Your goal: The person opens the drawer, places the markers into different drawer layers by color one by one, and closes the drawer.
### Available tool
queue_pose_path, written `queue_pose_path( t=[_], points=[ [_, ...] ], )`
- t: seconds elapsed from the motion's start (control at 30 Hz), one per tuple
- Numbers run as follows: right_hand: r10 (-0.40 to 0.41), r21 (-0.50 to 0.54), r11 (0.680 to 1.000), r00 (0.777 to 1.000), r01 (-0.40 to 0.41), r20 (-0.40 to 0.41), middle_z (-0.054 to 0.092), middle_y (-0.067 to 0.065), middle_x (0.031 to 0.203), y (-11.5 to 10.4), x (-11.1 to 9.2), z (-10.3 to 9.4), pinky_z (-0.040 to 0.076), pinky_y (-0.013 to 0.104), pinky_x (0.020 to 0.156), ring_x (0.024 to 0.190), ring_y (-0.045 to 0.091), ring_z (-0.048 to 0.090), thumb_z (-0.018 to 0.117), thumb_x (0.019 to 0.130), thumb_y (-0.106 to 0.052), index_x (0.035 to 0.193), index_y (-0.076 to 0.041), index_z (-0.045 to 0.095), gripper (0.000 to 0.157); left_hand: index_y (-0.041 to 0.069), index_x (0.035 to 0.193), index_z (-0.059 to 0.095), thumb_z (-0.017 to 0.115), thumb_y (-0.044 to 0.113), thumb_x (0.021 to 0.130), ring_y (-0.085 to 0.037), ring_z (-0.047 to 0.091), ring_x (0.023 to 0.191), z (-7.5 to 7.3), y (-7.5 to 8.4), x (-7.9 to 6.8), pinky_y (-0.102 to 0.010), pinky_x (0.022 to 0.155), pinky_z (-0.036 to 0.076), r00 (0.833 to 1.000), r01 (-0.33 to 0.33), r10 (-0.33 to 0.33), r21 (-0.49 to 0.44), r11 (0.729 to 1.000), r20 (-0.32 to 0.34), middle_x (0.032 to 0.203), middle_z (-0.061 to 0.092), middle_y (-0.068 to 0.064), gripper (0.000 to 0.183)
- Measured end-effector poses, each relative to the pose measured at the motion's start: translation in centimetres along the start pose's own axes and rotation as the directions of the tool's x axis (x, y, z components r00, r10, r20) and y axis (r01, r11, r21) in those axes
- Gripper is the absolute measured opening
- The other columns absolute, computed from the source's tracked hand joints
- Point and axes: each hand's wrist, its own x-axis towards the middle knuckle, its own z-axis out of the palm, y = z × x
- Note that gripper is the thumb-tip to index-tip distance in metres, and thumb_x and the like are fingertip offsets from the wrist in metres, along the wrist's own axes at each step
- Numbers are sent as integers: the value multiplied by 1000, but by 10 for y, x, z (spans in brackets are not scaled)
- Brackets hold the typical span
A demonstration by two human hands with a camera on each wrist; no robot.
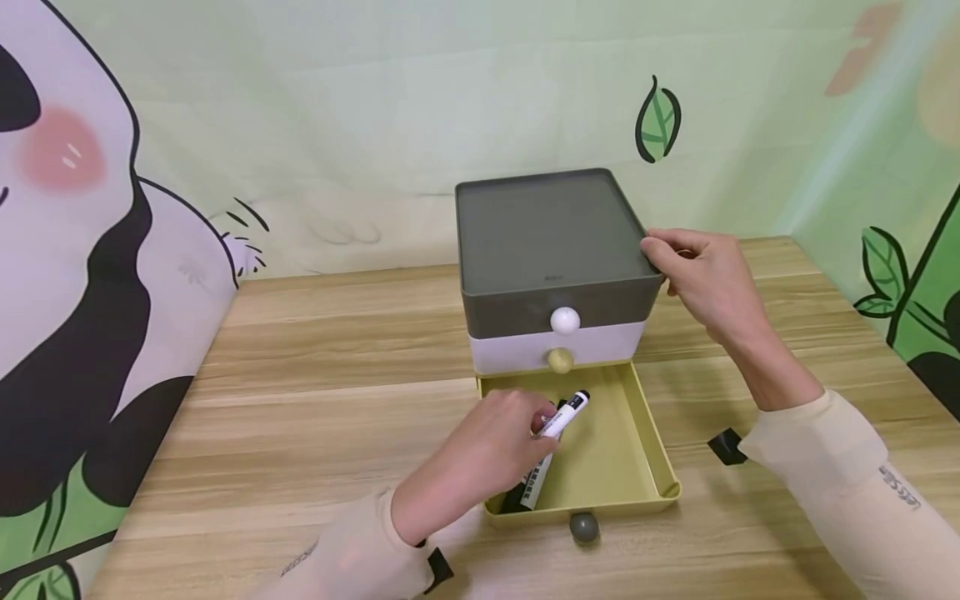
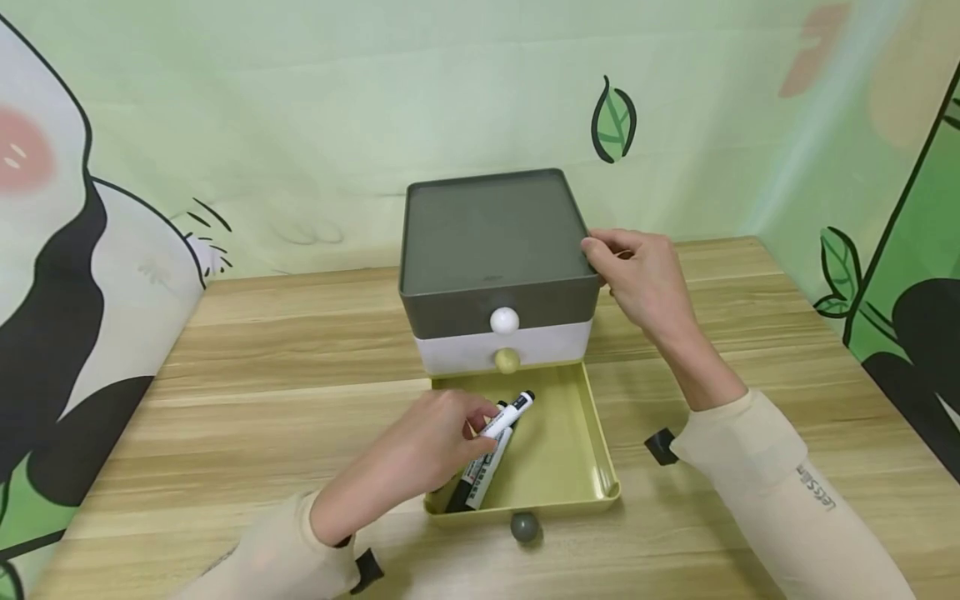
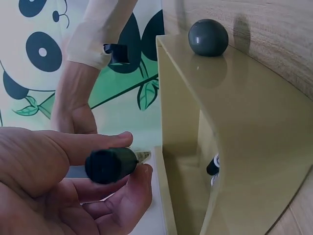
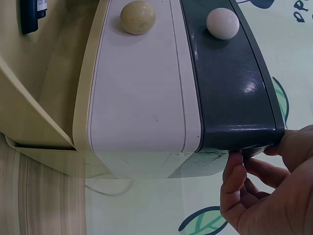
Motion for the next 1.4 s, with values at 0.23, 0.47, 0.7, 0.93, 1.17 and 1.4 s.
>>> queue_pose_path(
  t=[0.23,0.47,0.7,0.93,1.17,1.4],
  points=[
    [4,8,1000,1000,-4,5,70,9,111,1,1,0,49,21,61,72,11,56,64,102,-34,132,-5,71,42,7,82,71,77,5,89,-9,51,55,8,3,12,-21,48,45,999,33,-33,4,999,-10,61,53,4,9],
    [13,12,1000,1000,-14,13,70,6,111,4,3,-1,48,20,61,71,9,55,63,103,-33,133,-5,70,42,10,80,71,78,7,90,-8,48,52,15,6,19,-21,46,40,998,57,-57,-11,998,5,58,54,5,12],
    [18,22,1000,1000,-19,21,69,3,109,6,4,0,48,19,61,71,9,55,63,103,-30,133,-3,69,41,9,80,69,78,7,90,-7,47,51,20,6,23,-21,44,39,999,35,-35,-29,999,-4,59,56,4,14],
    [13,25,1000,1000,-13,21,69,0,104,7,4,1,48,19,60,71,9,55,63,103,-30,133,-3,70,41,1,100,74,80,8,90,-8,54,57,24,8,27,-21,49,45,999,49,-50,-54,997,-12,69,66,0,14],
    [11,7,1000,1000,-11,11,70,5,108,4,1,1,49,21,61,72,12,56,63,103,-34,132,-5,71,42,-2,102,73,80,21,92,-7,47,57,26,9,20,-21,49,41,999,13,-13,15,1000,-49,66,55,1,26],
    [1,8,1000,1000,-1,1,71,8,110,0,0,0,49,21,61,73,13,57,64,103,-35,132,-5,71,42,5,102,77,78,19,94,-4,56,66,21,15,-9,-19,60,49,995,-42,37,-54,998,-91,74,64,7,16]
  ],
)
